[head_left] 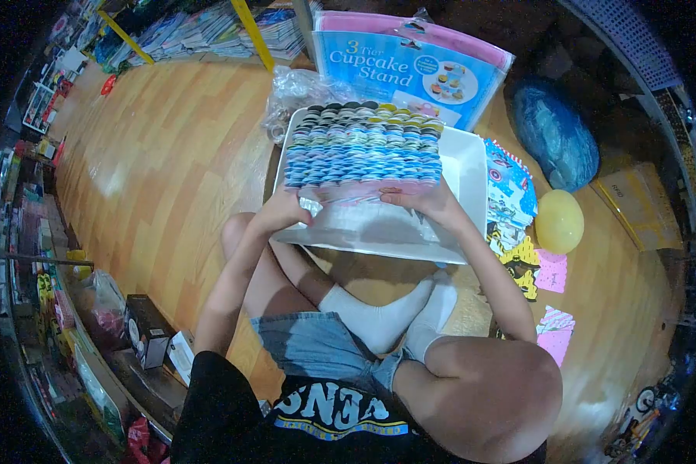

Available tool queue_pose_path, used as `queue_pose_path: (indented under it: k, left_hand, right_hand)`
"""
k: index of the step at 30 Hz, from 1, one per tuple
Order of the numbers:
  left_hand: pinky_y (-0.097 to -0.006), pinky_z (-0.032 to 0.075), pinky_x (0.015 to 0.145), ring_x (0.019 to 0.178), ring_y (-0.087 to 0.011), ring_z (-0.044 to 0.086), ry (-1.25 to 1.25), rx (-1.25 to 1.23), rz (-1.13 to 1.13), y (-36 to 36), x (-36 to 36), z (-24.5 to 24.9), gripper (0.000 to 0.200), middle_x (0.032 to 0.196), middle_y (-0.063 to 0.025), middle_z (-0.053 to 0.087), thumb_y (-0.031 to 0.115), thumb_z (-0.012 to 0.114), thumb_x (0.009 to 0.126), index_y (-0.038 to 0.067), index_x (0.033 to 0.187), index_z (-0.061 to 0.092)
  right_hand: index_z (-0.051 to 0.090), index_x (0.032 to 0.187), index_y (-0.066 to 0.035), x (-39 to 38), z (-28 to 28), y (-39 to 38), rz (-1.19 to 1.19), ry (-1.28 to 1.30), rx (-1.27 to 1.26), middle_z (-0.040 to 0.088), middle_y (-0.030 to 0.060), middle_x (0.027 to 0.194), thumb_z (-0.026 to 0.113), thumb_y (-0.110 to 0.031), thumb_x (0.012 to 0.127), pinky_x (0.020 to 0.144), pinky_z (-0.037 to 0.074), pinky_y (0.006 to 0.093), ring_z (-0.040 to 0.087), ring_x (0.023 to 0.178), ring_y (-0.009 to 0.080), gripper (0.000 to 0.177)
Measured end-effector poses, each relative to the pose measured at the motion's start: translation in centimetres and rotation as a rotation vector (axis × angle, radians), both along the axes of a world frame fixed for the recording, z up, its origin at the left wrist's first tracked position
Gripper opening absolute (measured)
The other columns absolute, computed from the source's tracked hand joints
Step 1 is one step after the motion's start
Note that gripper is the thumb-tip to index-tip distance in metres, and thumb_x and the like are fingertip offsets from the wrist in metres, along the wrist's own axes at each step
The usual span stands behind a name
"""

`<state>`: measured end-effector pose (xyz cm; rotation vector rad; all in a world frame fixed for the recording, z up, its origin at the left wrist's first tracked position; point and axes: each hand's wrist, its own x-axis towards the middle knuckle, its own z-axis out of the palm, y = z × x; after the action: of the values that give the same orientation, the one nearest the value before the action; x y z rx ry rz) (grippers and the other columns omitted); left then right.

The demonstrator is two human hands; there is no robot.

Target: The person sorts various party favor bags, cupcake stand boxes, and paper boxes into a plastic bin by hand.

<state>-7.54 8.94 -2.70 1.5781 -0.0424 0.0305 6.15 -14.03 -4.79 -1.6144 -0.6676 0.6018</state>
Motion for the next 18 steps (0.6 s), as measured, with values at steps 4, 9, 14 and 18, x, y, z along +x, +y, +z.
queue_pose_path:
  k: [4, 9, 14, 18]
  left_hand:
    - [-0.0291, 0.042, 0.083, 0.093, -0.0166, 0.054, 0.185, 0.422, 0.073, -0.6, 2.5, 1.6, 0.031, 0.096, -0.0082, 0.06, 0.015, 0.075, 0.064, -0.001, 0.087, 0.063]
    - [-0.0271, 0.045, 0.074, 0.083, -0.0133, 0.056, 0.02, 0.274, 0.157, -1.0, 3.4, 1.5, 0.028, 0.088, -0.0055, 0.062, 0.008, 0.074, 0.064, -0.001, 0.087, 0.062]
    - [-0.0266, 0.046, 0.074, 0.085, -0.0131, 0.056, 0.044, 0.296, 0.196, 0.0, 3.3, 1.9, 0.038, 0.091, -0.0061, 0.061, 0.007, 0.074, 0.064, -0.002, 0.096, 0.056]
    - [-0.0273, 0.047, 0.074, 0.084, -0.0137, 0.057, 0.007, 0.205, 0.275, 1.7, 4.8, 3.6, 0.044, 0.093, -0.0069, 0.06, 0.008, 0.073, 0.065, 0.0, 0.102, 0.051]
  right_hand:
    - [0.017, 0.13, 0.001, -0.8, 0.8, 0.1, 0.087, 0.072, 0.028, 0.041, 0.0163, 0.12, 0.082, -0.032, 0.054, 0.096, 0.034, 0.0344, 0.042, 0.112, 0.0243, 0.106]
    - [0.022, 0.126, 0.003, -1.6, -0.5, -0.5, -0.106, -0.089, -0.101, 0.042, 0.0163, 0.119, 0.08, -0.028, 0.058, 0.094, 0.035, 0.033, 0.042, 0.111, 0.0232, 0.094]
    - [0.028, 0.124, 0.001, -1.0, 3.8, 0.5, -0.038, 0.102, -0.087, 0.046, 0.0146, 0.116, 0.079, -0.025, 0.059, 0.091, 0.036, 0.0331, 0.046, 0.108, 0.0225, 0.087]
    - [0.05, 0.111, 0.0, 0.5, 2.1, 3.6, 0.013, -0.081, 0.091, 0.056, 0.0081, 0.103, 0.075, -0.023, 0.066, 0.08, 0.043, 0.0279, 0.053, 0.095, 0.0142, 0.056]
